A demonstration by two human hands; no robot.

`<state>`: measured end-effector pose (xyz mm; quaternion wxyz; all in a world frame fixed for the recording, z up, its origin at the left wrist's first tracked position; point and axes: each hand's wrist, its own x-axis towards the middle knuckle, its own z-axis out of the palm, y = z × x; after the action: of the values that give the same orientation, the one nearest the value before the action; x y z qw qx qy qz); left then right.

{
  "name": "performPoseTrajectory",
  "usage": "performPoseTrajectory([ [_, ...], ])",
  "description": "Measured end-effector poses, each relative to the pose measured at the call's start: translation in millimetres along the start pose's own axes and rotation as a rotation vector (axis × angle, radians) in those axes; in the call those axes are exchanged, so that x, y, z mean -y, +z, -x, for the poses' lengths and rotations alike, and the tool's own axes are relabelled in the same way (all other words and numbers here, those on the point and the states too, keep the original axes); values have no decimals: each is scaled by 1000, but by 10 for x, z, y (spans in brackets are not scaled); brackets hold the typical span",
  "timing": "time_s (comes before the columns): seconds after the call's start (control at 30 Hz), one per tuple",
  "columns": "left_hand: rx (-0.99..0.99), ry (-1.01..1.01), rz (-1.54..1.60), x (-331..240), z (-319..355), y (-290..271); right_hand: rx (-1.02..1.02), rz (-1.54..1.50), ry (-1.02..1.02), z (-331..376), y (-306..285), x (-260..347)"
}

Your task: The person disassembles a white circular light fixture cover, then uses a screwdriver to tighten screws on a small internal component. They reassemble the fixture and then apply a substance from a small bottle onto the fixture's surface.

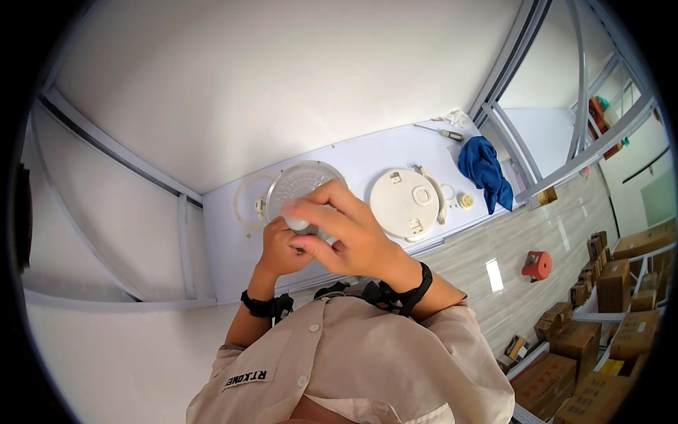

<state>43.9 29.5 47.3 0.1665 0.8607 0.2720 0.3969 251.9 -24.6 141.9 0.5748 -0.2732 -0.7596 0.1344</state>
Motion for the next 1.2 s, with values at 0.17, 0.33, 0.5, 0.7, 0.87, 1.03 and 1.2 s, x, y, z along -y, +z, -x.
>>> performPoseTrajectory([
  [0.17, 2, 10, -4, 9, 7, 8, -16, -125, 19, -83, 47, 63],
  [0.33, -9, 30, 2, 62, 31, 18, -15, 55, -36, -46, -18, 53],
  [0.5, 29, 5, -52, -18, -1, -30, -32, -20, 60, -46, -6, 69],
  [0.7, -6, -27, -14, 4, 34, 32, -19, -114, 52, -68, 56, 115],
  [0.87, -10, 27, -65, 124, 80, 84, 5, 68, -50, 1, -5, 8],
  [1.03, -23, 6, -41, -5, -1, 26, -32, -83, -15, -50, 33, 40],
  [1.2, -14, -11, -20, 3, 5, 28, 14, -127, 58, -53, -21, 66],
])
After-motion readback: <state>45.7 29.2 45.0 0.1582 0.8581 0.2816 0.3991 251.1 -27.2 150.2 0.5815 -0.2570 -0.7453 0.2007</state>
